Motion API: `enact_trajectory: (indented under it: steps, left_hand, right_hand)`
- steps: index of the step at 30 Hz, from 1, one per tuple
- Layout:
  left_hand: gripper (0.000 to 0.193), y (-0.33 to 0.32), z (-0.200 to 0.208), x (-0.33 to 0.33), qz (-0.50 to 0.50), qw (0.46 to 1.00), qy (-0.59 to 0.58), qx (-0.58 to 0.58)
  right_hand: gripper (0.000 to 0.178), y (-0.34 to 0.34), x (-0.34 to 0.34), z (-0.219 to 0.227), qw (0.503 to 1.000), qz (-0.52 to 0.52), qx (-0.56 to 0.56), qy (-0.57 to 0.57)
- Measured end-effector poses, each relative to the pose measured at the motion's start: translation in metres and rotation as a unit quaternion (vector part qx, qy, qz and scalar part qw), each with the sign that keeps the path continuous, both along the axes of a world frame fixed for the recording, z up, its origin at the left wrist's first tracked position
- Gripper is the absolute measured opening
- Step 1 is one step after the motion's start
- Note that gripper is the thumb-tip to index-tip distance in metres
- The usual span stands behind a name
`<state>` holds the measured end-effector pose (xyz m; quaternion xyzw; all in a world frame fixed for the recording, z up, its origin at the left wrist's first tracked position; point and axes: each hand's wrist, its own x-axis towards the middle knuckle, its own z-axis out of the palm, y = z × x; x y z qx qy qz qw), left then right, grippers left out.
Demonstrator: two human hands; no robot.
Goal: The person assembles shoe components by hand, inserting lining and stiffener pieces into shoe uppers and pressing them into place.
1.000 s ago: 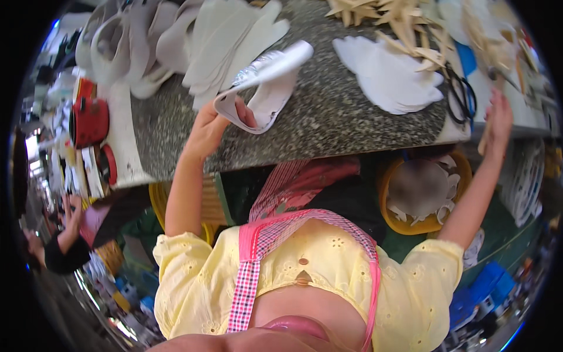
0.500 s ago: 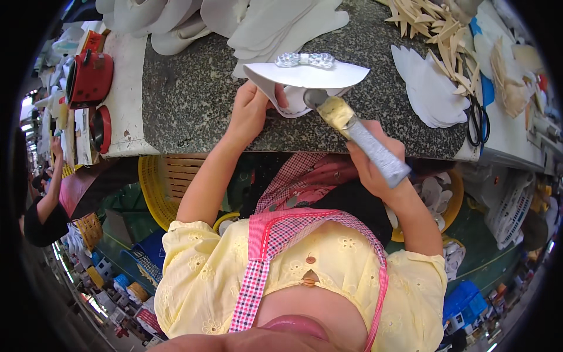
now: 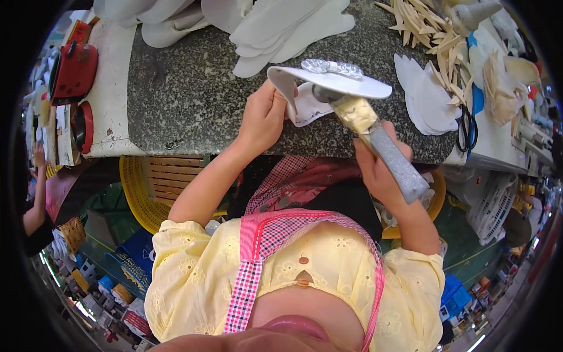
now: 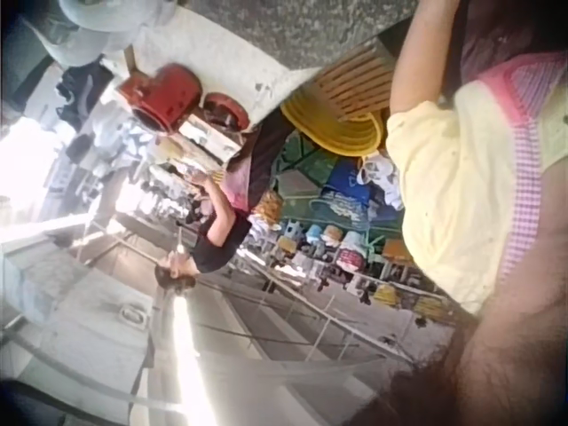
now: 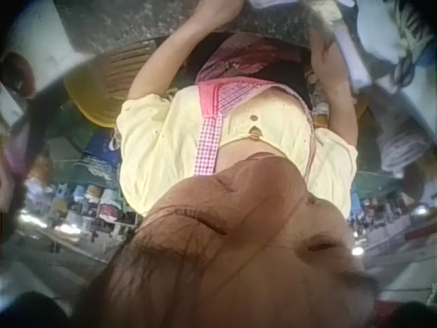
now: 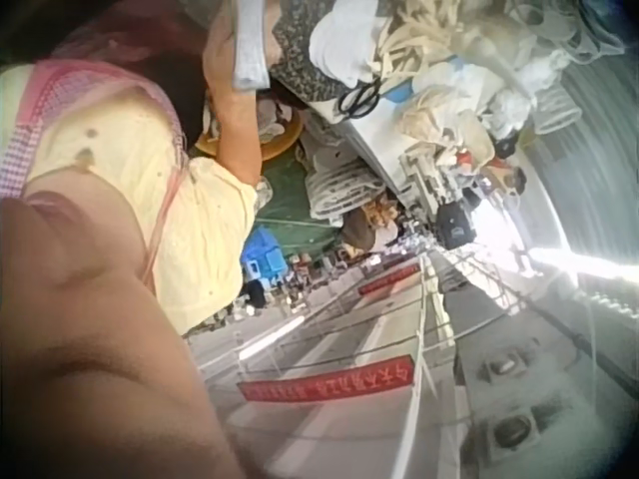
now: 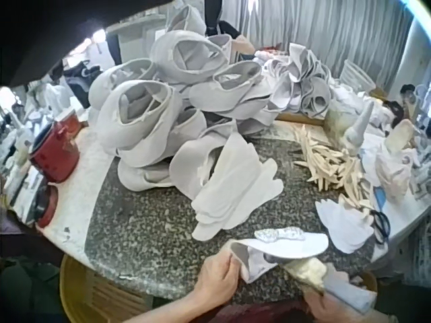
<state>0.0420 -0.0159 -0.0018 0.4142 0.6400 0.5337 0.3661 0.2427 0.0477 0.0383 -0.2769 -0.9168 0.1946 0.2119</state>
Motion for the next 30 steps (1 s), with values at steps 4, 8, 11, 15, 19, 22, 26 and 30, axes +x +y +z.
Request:
enact_trajectory:
  steps: [4,8,11,15,19,22,26,30]
  left_hand:
    - [0.022,0.003,-0.003,0.001,-0.009,0.998,0.048,0.032]
    - [0.022,0.000,0.000,0.003,-0.011,0.999,0.045,0.026]
    - [0.022,0.005,0.002,0.004,-0.010,0.999,0.045,0.011]
    - [0.022,0.002,0.001,0.007,0.021,0.999,0.045,0.011]
    - [0.022,0.004,0.004,0.007,0.019,0.999,0.040,-0.001]
    - [0.022,0.002,-0.001,0.010,0.032,0.998,0.047,0.008]
    - [0.022,0.007,0.009,0.009,0.023,0.999,0.024,-0.010]
    - [0.025,0.016,-0.004,0.002,0.023,1.000,-0.004,0.005]
  right_hand:
    - [0.020,0.006,-0.001,0.004,0.993,0.007,-0.046,-0.111]
    - [0.018,0.001,-0.004,-0.001,0.994,-0.001,-0.077,-0.077]
    - [0.022,0.004,-0.001,-0.010,0.991,-0.024,-0.087,-0.095]
    - [0.013,-0.001,-0.010,0.002,0.994,-0.024,-0.067,-0.077]
    - [0.016,0.003,-0.014,0.000,0.993,-0.030,-0.057,-0.098]
    - [0.022,0.005,-0.014,0.014,0.996,0.038,0.001,-0.081]
    - [0.030,0.002,-0.010,-0.003,0.985,-0.013,-0.016,-0.174]
    - [0.027,0.027,0.042,-0.003,0.990,-0.053,-0.132,-0.019]
